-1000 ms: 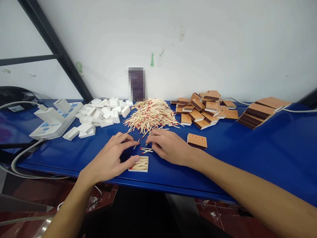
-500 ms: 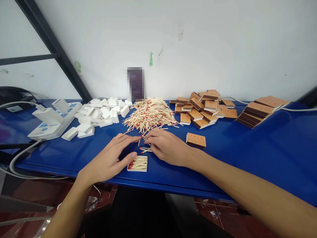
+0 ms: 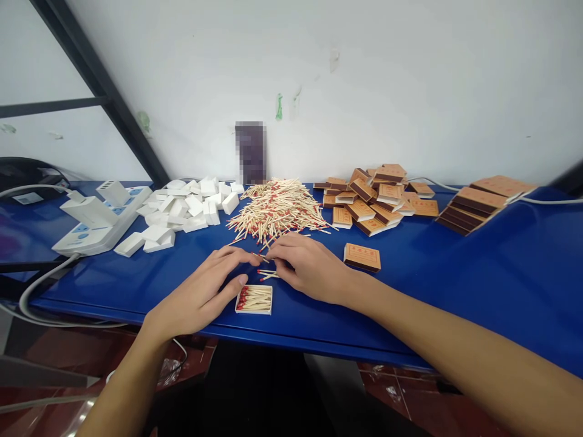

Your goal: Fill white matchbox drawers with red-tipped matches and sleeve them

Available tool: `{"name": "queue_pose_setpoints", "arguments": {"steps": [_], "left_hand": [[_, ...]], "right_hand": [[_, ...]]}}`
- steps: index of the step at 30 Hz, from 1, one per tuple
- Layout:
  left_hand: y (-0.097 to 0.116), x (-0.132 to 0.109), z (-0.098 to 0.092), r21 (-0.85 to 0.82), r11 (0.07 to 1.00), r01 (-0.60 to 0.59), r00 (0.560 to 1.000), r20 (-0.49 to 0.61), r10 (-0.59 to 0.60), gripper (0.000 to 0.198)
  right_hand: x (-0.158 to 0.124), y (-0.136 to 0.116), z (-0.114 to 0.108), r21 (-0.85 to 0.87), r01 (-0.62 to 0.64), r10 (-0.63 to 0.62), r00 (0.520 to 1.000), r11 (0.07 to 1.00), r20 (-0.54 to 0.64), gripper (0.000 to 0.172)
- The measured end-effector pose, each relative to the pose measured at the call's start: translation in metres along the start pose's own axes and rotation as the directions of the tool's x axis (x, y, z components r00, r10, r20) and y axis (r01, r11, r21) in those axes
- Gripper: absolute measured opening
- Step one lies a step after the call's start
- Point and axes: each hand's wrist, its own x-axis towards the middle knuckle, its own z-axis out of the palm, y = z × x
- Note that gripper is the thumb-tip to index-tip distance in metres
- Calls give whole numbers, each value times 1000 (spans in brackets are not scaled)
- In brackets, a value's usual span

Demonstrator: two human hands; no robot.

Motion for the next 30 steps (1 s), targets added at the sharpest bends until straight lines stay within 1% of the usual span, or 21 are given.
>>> {"name": "queue_pose_setpoints", "arguments": {"steps": [3,6,9,13,22,27,30], "left_hand": [[-2,1,2,69,995,68,996,-58,-64,28],[-3,1,4,103,991,86,995,-62,-80,28],[-3,1,4,104,992,77,996,-52,-72,27],[-1,1,3,87,995,51,998,-34,-48,26],[-2,1,3,55,998,19,1000,-17,-18,27],[-1,0,2,-5,1000,-6,1000,-9,6,29],[-1,-2,2,-56,998,-18,1000,-6,18,31]], "right_hand": [[0,3,1,-12,-52,52,998,999,-44,19],[0,3,0,-42,-93,92,995,995,-24,19],[0,1,-1,-54,-99,98,995,994,-5,21],[-1,0,0,-67,-99,99,995,993,-4,27],[0,-2,-3,-7,-93,93,995,996,36,21],[0,-8,-7,22,-50,48,994,998,100,22],[0,-11,-9,44,-41,36,993,998,113,24]]}}
